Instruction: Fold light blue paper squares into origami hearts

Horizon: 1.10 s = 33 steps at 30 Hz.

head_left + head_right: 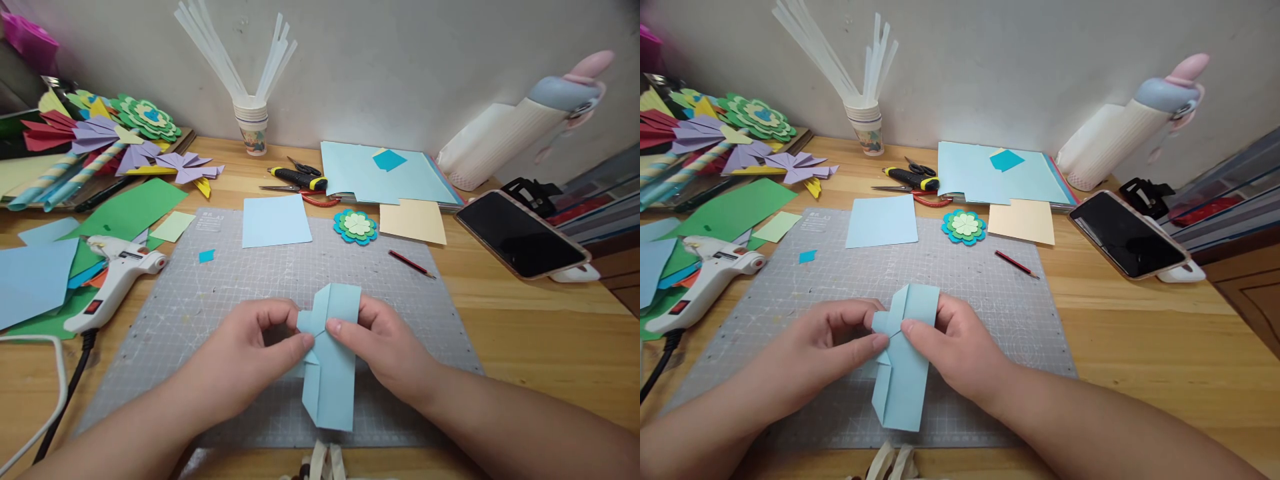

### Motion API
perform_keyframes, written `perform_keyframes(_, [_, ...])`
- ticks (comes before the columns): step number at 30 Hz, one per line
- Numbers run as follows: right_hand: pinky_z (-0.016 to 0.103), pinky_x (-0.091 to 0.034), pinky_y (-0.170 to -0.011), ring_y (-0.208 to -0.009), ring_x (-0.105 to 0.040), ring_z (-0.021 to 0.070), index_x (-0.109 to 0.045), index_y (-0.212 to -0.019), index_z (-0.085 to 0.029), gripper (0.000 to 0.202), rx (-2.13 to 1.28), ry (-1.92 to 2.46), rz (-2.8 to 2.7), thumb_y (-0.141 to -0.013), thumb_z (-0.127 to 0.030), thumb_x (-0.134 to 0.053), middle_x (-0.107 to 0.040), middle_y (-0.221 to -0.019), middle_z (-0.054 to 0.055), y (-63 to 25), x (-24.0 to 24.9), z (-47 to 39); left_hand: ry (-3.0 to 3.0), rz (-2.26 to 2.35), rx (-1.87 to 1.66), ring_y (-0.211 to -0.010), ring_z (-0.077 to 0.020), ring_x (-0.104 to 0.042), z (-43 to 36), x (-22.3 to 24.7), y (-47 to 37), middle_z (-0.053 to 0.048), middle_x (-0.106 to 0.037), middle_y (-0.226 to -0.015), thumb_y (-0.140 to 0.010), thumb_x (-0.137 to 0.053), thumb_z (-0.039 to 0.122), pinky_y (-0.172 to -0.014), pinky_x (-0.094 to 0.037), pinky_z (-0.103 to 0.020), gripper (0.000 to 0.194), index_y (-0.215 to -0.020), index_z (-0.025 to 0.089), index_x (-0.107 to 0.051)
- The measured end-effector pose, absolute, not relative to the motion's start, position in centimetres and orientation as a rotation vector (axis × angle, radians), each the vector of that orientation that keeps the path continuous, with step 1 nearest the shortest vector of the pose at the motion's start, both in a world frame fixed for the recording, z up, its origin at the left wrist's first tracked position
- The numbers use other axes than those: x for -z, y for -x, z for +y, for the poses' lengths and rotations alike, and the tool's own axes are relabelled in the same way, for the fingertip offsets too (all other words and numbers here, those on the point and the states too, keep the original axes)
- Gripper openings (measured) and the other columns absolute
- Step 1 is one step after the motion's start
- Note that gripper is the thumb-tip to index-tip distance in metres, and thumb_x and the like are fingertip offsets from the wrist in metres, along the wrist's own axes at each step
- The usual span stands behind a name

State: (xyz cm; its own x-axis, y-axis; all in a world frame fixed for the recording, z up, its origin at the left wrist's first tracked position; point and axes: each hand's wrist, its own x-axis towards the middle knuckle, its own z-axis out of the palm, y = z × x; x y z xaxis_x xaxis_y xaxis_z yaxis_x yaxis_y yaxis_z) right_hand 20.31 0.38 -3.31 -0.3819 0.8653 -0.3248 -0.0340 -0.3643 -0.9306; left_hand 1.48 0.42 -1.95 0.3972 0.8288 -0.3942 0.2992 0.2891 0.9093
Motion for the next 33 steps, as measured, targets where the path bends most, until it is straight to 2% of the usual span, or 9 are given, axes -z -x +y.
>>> perform_keyframes(5, [0.027,-0.049,-0.068,-0.073,-0.056,0.0138,-0.065,-0.09,-0.018,0.022,-1.857,1.092,-1.28,-0.083,-0.038,-0.061,-0.064,-0.083,0.002,-20.3,3.4,0.4,-1.38,1.155,-0.547,-0.072,-0.0161,-0.051,0.5,1.9,-1.3,0.0,-0.057,-0.071,-0.081,-0.06,0.036,-0.07,-0.04,-0.029,0.025,-0.064,0.018,-0.059])
perform_keyframes(10, [0.022,-0.043,-0.055,-0.06,-0.049,0.0106,-0.061,-0.079,-0.016,0.029,-1.935,1.139,-1.309,-0.082,-0.045,-0.062,-0.055,-0.069,-0.001,-20.2,3.4,0.1,-1.379,1.165,-0.544,-0.072,-0.0172,-0.053,0.6,2.1,-1.7,-0.001,-0.059,-0.072,-0.082,-0.059,0.038,-0.069,-0.041,-0.03,0.024,-0.068,0.018,-0.06])
perform_keyframes(13, [0.021,-0.039,-0.052,-0.058,-0.047,0.0101,-0.058,-0.075,-0.016,0.03,-1.944,1.195,-1.286,-0.081,-0.045,-0.061,-0.052,-0.066,-0.001,-20.1,3.3,0.1,-1.486,1.293,-0.748,-0.082,-0.0191,-0.054,0.3,2.1,-2.0,-0.001,-0.06,-0.083,-0.08,-0.06,0.033,-0.075,-0.043,-0.032,0.013,-0.084,0.02,-0.059])
perform_keyframes(15, [0.021,-0.037,-0.05,-0.056,-0.043,0.0096,-0.053,-0.069,-0.017,0.03,-1.913,1.247,-1.296,-0.08,-0.043,-0.062,-0.048,-0.063,-0.003,-19.9,3.2,0.2,-1.718,1.342,-0.935,-0.094,-0.0205,-0.053,0.0,2.2,-2.0,-0.002,-0.058,-0.096,-0.079,-0.063,0.027,-0.084,-0.041,-0.035,0.015,-0.093,0.023,-0.059])
perform_keyframes(17, [0.021,-0.034,-0.05,-0.055,-0.039,0.0091,-0.049,-0.065,-0.018,0.029,-1.882,1.271,-1.327,-0.078,-0.039,-0.063,-0.043,-0.061,-0.004,-19.7,3.2,0.3,-2.014,1.271,-1.008,-0.102,-0.0215,-0.05,-0.5,2.2,-2.0,-0.002,-0.055,-0.105,-0.08,-0.066,0.023,-0.091,-0.037,-0.038,0.017,-0.096,0.027,-0.061])
perform_keyframes(19, [0.021,-0.033,-0.052,-0.057,-0.037,0.0093,-0.048,-0.064,-0.018,0.026,-1.881,1.26,-1.351,-0.077,-0.035,-0.063,-0.041,-0.061,-0.005,-19.5,3.3,0.3,-2.252,1.176,-0.988,-0.103,-0.0216,-0.049,-0.8,2.2,-1.9,-0.002,-0.055,-0.108,-0.081,-0.067,0.021,-0.091,-0.035,-0.038,0.018,-0.096,0.03,-0.064])
perform_keyframes(25, [0.022,-0.033,-0.054,-0.058,-0.033,0.0096,-0.046,-0.063,-0.019,0.024,-1.893,1.274,-1.345,-0.076,-0.032,-0.062,-0.037,-0.061,-0.005,-19.3,3.1,0.4,-2.483,1.114,-1.041,-0.091,-0.0191,-0.053,-0.9,2.0,-2.0,0.0,-0.063,-0.094,-0.086,-0.058,0.012,-0.082,-0.035,-0.037,0.02,-0.089,0.03,-0.066])
perform_keyframes(29, [0.022,-0.033,-0.053,-0.057,-0.033,0.0096,-0.049,-0.064,-0.019,0.022,-1.912,1.274,-1.335,-0.075,-0.031,-0.064,-0.039,-0.061,-0.005,-19.2,2.8,0.4,-2.383,1.174,-1.089,-0.087,-0.0192,-0.052,-1.0,1.7,-1.9,0.0,-0.06,-0.087,-0.086,-0.057,0.013,-0.079,-0.037,-0.036,0.015,-0.086,0.026,-0.063])
perform_keyframes(33, [0.023,-0.033,-0.054,-0.058,-0.037,0.0104,-0.051,-0.065,-0.018,0.022,-1.925,1.286,-1.325,-0.075,-0.034,-0.064,-0.042,-0.062,-0.004,-19.0,2.9,0.3,-2.314,1.132,-1.121,-0.085,-0.0188,-0.052,-1.1,1.4,-1.6,0.0,-0.057,-0.086,-0.086,-0.058,0.014,-0.077,-0.039,-0.036,0.015,-0.086,0.028,-0.062])
